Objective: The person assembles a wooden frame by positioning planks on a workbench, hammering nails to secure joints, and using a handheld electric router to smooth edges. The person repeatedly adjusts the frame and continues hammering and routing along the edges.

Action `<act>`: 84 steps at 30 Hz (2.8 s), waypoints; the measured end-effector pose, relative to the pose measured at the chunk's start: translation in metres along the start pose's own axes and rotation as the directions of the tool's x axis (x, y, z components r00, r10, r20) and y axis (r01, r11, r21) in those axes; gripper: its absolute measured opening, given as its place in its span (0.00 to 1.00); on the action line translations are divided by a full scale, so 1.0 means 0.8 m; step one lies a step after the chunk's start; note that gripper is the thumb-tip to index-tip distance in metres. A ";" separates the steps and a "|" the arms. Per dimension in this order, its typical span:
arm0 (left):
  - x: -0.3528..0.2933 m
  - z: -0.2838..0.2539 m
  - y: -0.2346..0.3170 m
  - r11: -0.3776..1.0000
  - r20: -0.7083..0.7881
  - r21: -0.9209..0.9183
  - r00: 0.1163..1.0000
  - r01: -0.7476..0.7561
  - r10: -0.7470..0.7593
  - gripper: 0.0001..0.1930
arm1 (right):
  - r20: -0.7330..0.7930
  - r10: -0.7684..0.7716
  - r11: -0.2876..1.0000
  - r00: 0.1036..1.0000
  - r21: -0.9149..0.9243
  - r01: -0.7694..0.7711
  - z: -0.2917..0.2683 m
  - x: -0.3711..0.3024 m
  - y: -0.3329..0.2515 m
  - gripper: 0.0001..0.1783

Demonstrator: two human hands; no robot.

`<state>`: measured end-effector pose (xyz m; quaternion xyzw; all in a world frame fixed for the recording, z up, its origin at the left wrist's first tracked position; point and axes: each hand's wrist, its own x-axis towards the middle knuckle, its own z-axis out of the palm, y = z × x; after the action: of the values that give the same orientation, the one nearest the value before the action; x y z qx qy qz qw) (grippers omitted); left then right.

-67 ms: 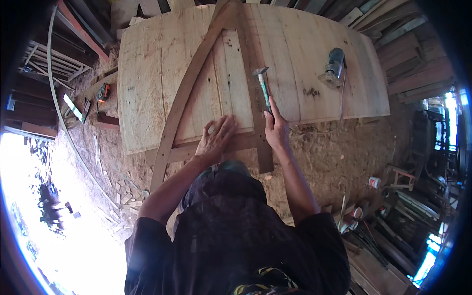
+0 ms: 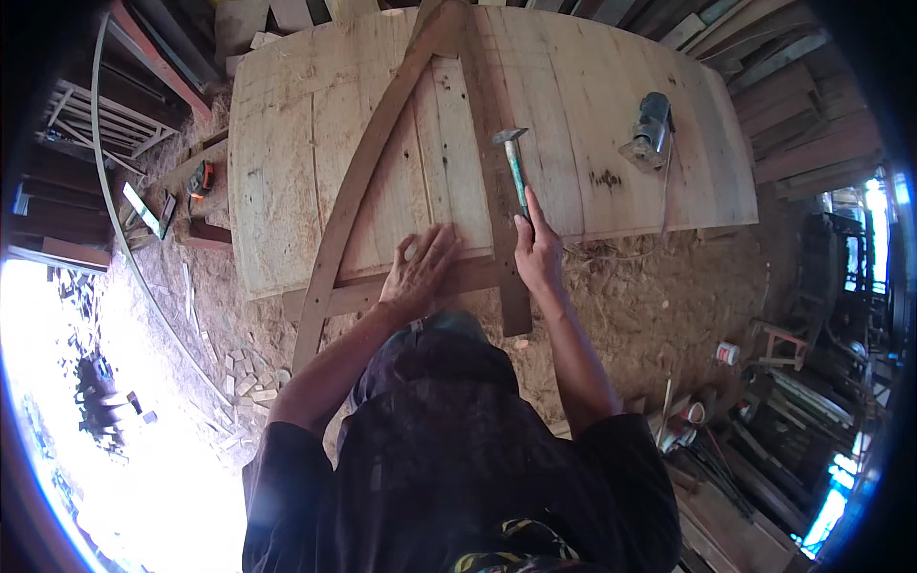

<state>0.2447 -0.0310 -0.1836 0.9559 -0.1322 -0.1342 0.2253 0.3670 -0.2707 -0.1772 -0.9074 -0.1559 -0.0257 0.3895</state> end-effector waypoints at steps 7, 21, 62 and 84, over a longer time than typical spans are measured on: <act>0.004 0.010 0.001 1.000 -0.026 -0.004 1.000 -0.006 0.006 0.64 | 0.008 -0.032 0.998 0.999 -0.048 0.032 0.000 0.005 0.015 0.32; 0.014 0.012 -0.009 1.000 -0.054 0.006 0.999 0.006 -0.005 0.60 | -0.103 -0.117 0.988 0.988 -0.112 0.106 0.001 0.010 0.008 0.35; 0.119 -0.050 0.113 0.728 -0.058 -0.598 0.889 0.334 -0.455 0.43 | 0.316 0.327 0.293 0.891 0.862 -0.413 -0.275 0.152 0.313 0.33; 0.255 0.005 0.312 -0.333 0.105 -0.943 0.950 0.000 -0.296 0.18 | 0.513 0.055 0.641 0.857 0.640 -0.424 -0.218 -0.102 0.138 0.41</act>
<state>0.3848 -0.3117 -0.1106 0.3927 0.1775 -0.1248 0.8937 0.3360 -0.4887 -0.1467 -0.6658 -0.1125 0.3022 0.6729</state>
